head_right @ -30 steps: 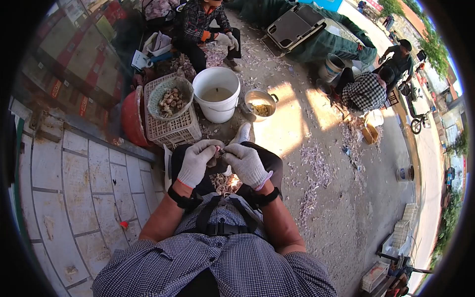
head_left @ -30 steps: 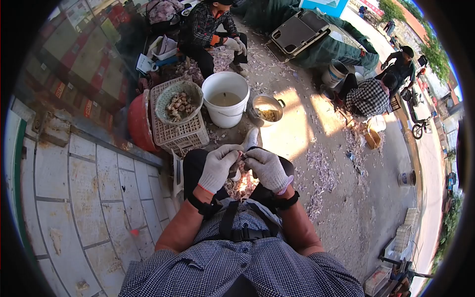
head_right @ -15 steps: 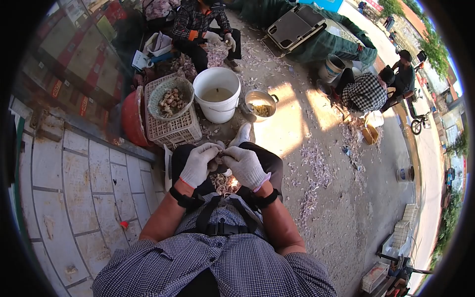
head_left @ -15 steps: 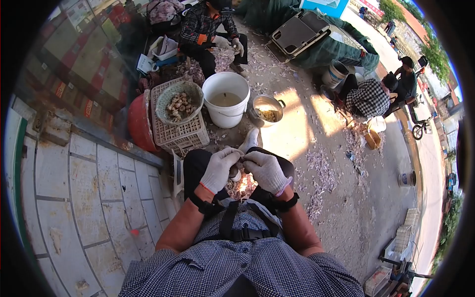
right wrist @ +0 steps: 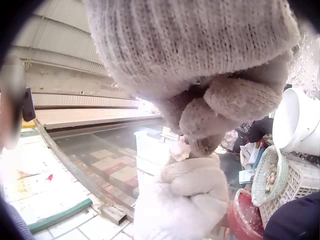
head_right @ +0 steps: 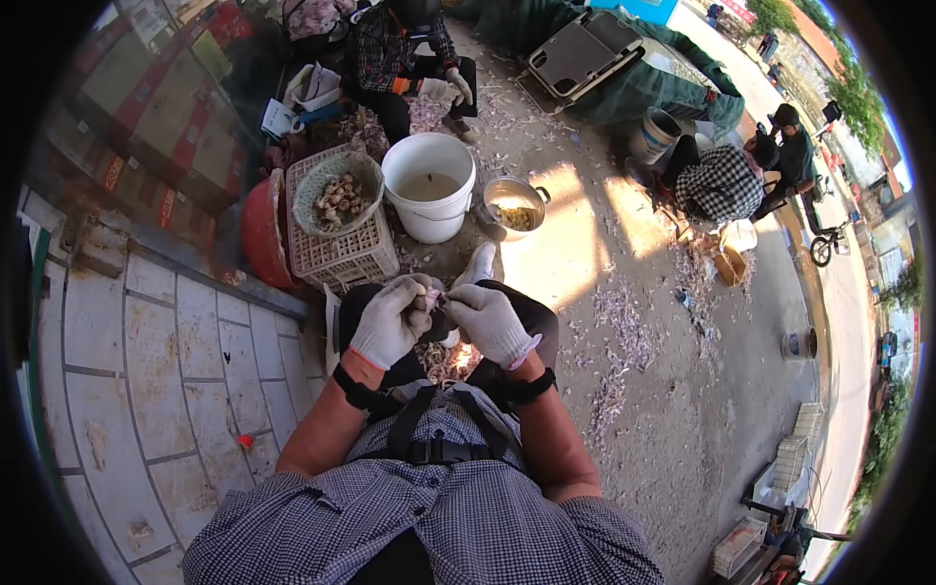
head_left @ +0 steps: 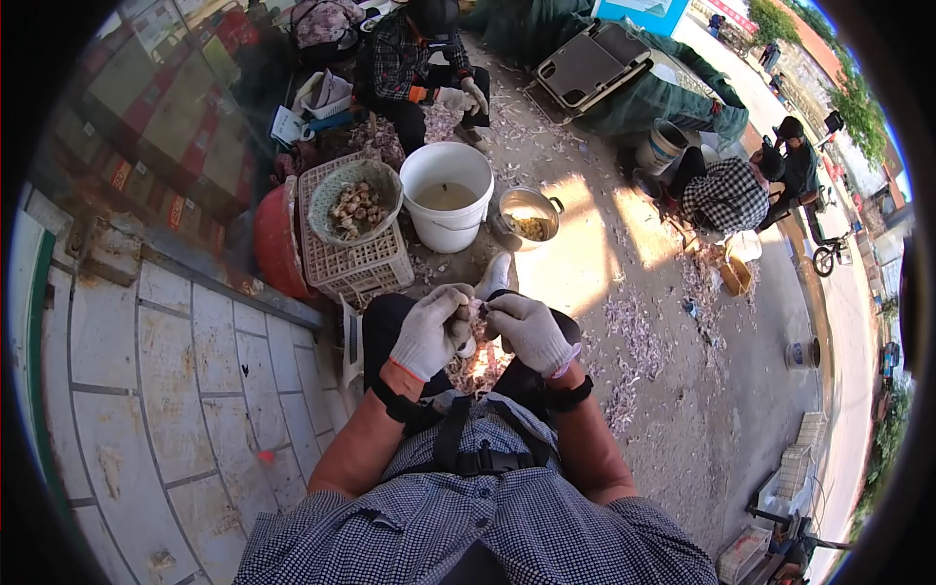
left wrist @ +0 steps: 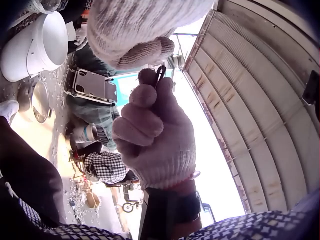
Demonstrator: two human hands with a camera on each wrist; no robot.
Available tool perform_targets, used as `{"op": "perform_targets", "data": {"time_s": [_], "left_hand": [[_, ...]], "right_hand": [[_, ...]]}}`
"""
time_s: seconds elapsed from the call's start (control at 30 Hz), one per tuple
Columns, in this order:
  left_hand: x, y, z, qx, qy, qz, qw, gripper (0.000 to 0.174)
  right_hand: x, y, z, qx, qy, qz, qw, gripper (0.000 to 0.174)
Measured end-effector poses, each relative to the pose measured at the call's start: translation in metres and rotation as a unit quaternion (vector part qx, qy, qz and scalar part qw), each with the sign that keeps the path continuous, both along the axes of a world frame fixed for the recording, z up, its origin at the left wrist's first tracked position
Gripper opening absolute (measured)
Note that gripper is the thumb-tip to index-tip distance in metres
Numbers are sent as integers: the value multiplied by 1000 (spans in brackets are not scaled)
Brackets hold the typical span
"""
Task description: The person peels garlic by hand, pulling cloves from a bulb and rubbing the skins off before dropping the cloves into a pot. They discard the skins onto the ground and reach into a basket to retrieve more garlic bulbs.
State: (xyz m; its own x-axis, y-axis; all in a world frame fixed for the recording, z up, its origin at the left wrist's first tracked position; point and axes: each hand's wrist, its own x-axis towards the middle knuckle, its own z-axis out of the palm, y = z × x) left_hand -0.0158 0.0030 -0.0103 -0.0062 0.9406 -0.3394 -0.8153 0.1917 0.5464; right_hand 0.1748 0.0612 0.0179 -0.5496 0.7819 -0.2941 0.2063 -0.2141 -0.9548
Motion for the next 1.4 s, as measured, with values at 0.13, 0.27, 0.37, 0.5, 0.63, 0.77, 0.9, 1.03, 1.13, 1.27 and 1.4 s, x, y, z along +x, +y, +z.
{"op": "perform_targets", "data": {"time_s": [0.13, 0.27, 0.37, 0.5, 0.63, 0.77, 0.9, 1.03, 1.13, 1.27, 1.4], "left_hand": [[1, -2, 0, -13, -3, -10, 1000, 17], [-1, -3, 4, -14, 33, -8, 999, 17], [3, -2, 6, -16, 71, -20, 997, 18], [4, -3, 7, -27, 68, -39, 997, 15], [8, -1, 11, -20, 111, -40, 993, 13], [2, 1, 13, -1, 92, 5, 996, 12], [-5, -1, 7, 28, 56, 5, 998, 13], [-8, -1, 6, 11, 50, 14, 999, 14], [-6, 0, 8, 16, 47, 9, 999, 15], [-3, 1, 12, 1, 73, 15, 997, 17], [-3, 1, 13, 2, 89, 12, 996, 17]], "right_hand": [[-1, 2, -8, 155, -72, 16, 985, 27], [2, 4, -19, 180, -84, 22, 980, 27], [4, 5, -16, 186, -90, -11, 978, 26], [2, 3, -11, 198, -59, -106, 973, 29], [-6, -1, -11, 93, 15, -141, 986, 31], [3, 0, -26, 267, -73, 117, 954, 28], [0, -4, -21, 276, -121, 67, 951, 25], [1, 4, 1, 133, -73, -71, 986, 26], [1, 3, 14, 112, -57, -85, 988, 27], [-5, -1, 18, 168, -45, -39, 984, 27], [-6, -1, 18, 220, -59, -37, 973, 28]]}}
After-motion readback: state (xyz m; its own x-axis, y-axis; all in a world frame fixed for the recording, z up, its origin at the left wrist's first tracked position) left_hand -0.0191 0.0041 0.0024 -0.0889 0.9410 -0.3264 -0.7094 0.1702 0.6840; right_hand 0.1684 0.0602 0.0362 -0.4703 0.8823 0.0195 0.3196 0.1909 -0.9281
